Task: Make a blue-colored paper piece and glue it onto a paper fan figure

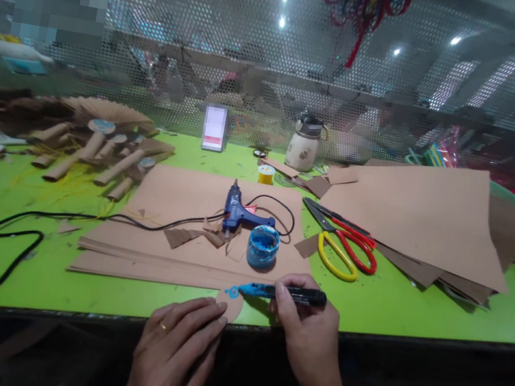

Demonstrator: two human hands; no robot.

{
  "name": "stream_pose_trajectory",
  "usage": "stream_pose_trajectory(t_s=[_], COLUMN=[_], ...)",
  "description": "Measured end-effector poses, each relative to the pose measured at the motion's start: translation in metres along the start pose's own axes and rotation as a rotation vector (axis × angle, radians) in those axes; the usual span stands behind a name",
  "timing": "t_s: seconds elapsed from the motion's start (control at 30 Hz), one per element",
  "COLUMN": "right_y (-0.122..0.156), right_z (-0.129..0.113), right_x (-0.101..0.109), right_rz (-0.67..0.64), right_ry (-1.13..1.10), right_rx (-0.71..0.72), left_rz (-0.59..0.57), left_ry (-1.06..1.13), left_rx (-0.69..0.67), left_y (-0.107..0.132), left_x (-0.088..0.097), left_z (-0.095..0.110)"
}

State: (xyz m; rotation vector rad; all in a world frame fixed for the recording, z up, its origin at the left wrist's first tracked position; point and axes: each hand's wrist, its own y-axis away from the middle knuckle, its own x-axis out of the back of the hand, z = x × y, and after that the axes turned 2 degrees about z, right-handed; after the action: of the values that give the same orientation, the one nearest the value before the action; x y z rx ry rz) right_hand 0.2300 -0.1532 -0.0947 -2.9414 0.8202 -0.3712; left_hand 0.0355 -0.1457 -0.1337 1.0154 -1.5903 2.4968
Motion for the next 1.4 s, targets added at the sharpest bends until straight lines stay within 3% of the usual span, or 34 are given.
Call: stream_pose_trajectory(t_s=[0.6, 0.93, 1.17, 1.4], right_y=[-0.0014, -0.0001, -0.0007, 0.0021], right_z=[0.0000, 0.0053, 0.0039, 0.0087], right_x=[0.0000, -0.0013, -0.0007, -0.0004], right_rz=[-0.066, -0.004, -0.093, 0.055], right_ry=[0.041, -0.033, 0.027, -0.058], right_rx=[0.032, 0.004, 0.074, 0.027], left_rz=[-0.007, -0.006, -0.009, -0.012], left_ry=[-0.008, 0.007, 0.006, 0.010], left_rx=[0.001, -0.008, -0.003, -0.013], left_y=[0.0000, 0.0003, 0.0014, 0.0021], left_x=[0.0007, 0.0005, -0.0002, 0.0002], left_z=[0.0010, -0.0005, -0.0011, -0.0012])
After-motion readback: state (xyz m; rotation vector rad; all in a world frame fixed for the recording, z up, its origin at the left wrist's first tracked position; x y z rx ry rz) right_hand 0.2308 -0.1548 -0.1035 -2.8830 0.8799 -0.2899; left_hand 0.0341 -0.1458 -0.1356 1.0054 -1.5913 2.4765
